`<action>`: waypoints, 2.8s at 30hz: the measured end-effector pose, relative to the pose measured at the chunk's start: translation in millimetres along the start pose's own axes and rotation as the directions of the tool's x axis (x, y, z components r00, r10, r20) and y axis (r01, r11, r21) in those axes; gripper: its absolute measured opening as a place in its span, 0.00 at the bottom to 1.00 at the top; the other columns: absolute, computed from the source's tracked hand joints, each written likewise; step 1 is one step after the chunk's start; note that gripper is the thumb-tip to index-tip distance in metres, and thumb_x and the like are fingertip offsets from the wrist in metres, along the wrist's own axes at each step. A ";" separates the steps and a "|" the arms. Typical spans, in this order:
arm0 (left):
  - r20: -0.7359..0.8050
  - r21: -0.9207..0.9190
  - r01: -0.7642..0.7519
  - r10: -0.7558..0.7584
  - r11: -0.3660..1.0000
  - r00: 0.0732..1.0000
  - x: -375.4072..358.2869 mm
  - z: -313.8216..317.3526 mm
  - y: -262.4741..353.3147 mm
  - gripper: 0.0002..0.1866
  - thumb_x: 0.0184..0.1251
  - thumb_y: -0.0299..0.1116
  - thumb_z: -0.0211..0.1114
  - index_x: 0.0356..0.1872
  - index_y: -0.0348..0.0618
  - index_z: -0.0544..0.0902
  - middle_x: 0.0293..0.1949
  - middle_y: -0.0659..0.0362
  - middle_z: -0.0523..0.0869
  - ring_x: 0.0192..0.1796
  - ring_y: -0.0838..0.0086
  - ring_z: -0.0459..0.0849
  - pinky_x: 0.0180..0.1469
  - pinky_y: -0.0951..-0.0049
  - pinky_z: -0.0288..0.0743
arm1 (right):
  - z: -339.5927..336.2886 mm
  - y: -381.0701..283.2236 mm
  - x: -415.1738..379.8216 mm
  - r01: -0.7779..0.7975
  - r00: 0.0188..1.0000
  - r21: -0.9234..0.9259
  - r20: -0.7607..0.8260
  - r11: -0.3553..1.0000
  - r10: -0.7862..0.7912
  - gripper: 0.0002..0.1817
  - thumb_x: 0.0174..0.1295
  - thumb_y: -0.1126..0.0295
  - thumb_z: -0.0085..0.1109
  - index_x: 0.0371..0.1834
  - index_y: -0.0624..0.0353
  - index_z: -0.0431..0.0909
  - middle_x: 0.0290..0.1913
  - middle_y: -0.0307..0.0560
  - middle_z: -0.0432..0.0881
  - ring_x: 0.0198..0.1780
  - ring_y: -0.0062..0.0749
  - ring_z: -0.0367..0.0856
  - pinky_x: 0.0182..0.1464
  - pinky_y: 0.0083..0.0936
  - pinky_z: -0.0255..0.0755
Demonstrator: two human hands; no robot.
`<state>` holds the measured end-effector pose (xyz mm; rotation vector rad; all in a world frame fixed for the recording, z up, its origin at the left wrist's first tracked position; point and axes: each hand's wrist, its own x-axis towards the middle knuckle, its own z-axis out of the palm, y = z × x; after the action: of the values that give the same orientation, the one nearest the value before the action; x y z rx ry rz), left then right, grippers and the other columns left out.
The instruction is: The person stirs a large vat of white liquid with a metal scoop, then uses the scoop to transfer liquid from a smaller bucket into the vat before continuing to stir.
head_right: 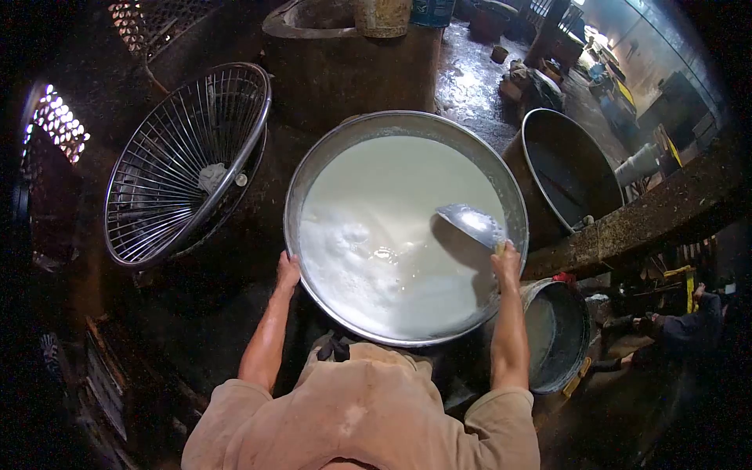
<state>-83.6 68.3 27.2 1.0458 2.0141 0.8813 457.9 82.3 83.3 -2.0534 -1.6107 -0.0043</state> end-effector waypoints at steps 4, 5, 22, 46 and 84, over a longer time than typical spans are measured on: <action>-0.040 0.044 -0.015 0.017 0.999 0.999 -1.3 0.2 1.9 0.19 0.64 0.33 0.52 0.55 0.36 0.68 0.50 0.43 0.76 0.55 0.51 0.74 0.55 0.59 0.66 | 15.8 -43.3 -12.3 -0.460 0.828 0.092 0.404 0.883 0.389 0.13 0.43 0.74 0.54 0.35 0.64 0.74 0.22 0.53 0.78 0.19 0.37 0.78 0.19 0.33 0.73; -0.024 0.018 0.001 -0.001 1.000 1.000 0.1 1.2 0.7 0.20 0.64 0.33 0.52 0.56 0.36 0.67 0.51 0.43 0.76 0.55 0.51 0.73 0.56 0.59 0.65 | 19.3 -48.9 -20.1 -0.495 0.800 0.137 0.456 0.858 0.389 0.11 0.44 0.75 0.54 0.34 0.63 0.74 0.19 0.50 0.77 0.16 0.33 0.76 0.16 0.32 0.71; 0.122 -0.079 0.013 -0.003 0.997 0.993 2.2 -8.7 0.1 0.23 0.63 0.32 0.55 0.57 0.33 0.66 0.51 0.42 0.76 0.55 0.54 0.75 0.56 0.65 0.66 | 73.4 -164.2 -142.4 -0.583 0.679 0.231 0.666 0.779 0.310 0.16 0.44 0.74 0.54 0.39 0.65 0.74 0.18 0.47 0.75 0.15 0.29 0.74 0.16 0.27 0.70; 0.329 -0.077 -0.054 0.077 0.996 0.941 13.7 -15.2 -17.0 0.16 0.61 0.30 0.60 0.46 0.32 0.70 0.37 0.49 0.81 0.40 0.64 0.80 0.42 0.67 0.71 | 82.2 -310.2 19.8 0.038 0.952 0.267 0.283 0.963 -0.116 0.26 0.43 0.75 0.56 0.51 0.63 0.72 0.26 0.55 0.80 0.22 0.39 0.80 0.19 0.32 0.74; 0.034 0.005 -0.075 0.075 0.997 0.997 5.7 3.4 -7.8 0.24 0.61 0.32 0.52 0.56 0.28 0.65 0.51 0.37 0.75 0.56 0.48 0.73 0.58 0.61 0.64 | -78.4 -110.8 -106.9 -0.206 0.701 -0.060 0.688 0.977 0.190 0.19 0.41 0.71 0.56 0.41 0.66 0.76 0.36 0.63 0.80 0.40 0.55 0.79 0.43 0.39 0.72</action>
<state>-86.3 70.6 17.6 1.1386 1.9624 0.8908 350.9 -28.8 161.2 -2.3487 -1.7439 0.9728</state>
